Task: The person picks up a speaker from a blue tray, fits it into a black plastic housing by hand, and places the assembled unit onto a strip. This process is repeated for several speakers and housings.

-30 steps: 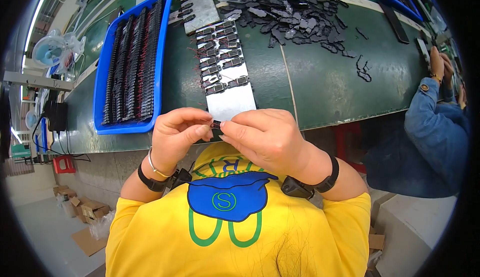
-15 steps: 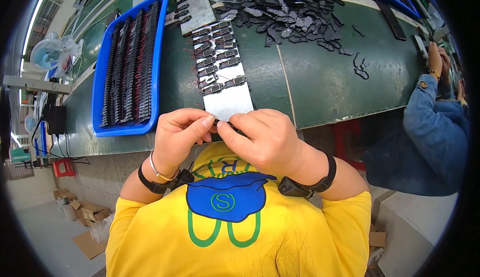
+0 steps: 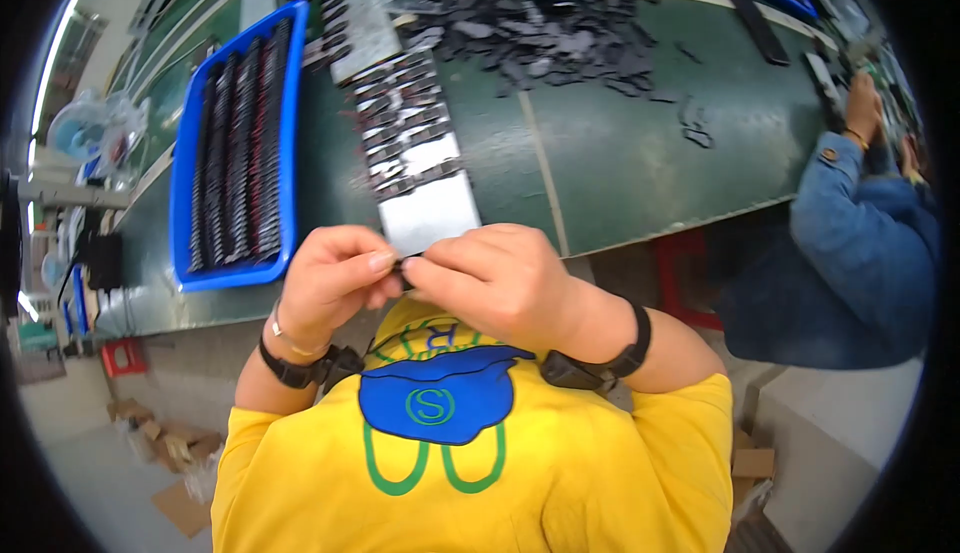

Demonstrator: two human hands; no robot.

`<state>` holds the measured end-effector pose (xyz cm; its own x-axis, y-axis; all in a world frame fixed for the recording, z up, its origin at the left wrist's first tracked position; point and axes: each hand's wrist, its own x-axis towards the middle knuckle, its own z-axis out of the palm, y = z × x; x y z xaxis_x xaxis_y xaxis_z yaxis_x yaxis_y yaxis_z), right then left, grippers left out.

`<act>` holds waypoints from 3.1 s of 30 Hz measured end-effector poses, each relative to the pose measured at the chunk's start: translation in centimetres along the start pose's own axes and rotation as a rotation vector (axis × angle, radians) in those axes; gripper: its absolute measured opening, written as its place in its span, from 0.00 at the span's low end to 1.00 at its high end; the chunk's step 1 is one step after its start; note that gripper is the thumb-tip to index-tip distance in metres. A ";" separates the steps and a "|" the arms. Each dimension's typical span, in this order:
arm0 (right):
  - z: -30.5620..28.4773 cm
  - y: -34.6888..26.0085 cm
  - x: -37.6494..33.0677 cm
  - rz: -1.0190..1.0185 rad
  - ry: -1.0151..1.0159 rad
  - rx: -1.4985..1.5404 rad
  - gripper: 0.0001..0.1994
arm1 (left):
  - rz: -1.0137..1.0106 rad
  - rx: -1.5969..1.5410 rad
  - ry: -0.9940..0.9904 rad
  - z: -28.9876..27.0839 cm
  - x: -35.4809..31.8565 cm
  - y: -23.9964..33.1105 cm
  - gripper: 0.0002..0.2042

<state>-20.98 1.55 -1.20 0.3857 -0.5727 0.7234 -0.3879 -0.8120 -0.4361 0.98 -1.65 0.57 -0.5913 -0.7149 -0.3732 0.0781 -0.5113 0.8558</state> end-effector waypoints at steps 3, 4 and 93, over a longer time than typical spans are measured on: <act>-1.8 0.6 0.1 0.053 0.041 0.012 0.13 | 0.037 -0.022 0.088 0.1 -0.8 -0.2 0.06; -2.5 0.9 -0.1 0.078 0.072 0.033 0.13 | 0.064 0.004 0.102 -0.3 -0.9 -0.3 0.06; -0.9 -2.5 1.2 0.171 -0.088 -0.146 0.16 | 0.124 0.044 0.095 0.6 -1.0 -0.9 0.09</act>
<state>-20.30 2.98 1.24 0.3728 -0.7132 0.5936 -0.5685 -0.6811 -0.4613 0.97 -0.22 0.40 -0.5004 -0.8144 -0.2937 0.1096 -0.3961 0.9116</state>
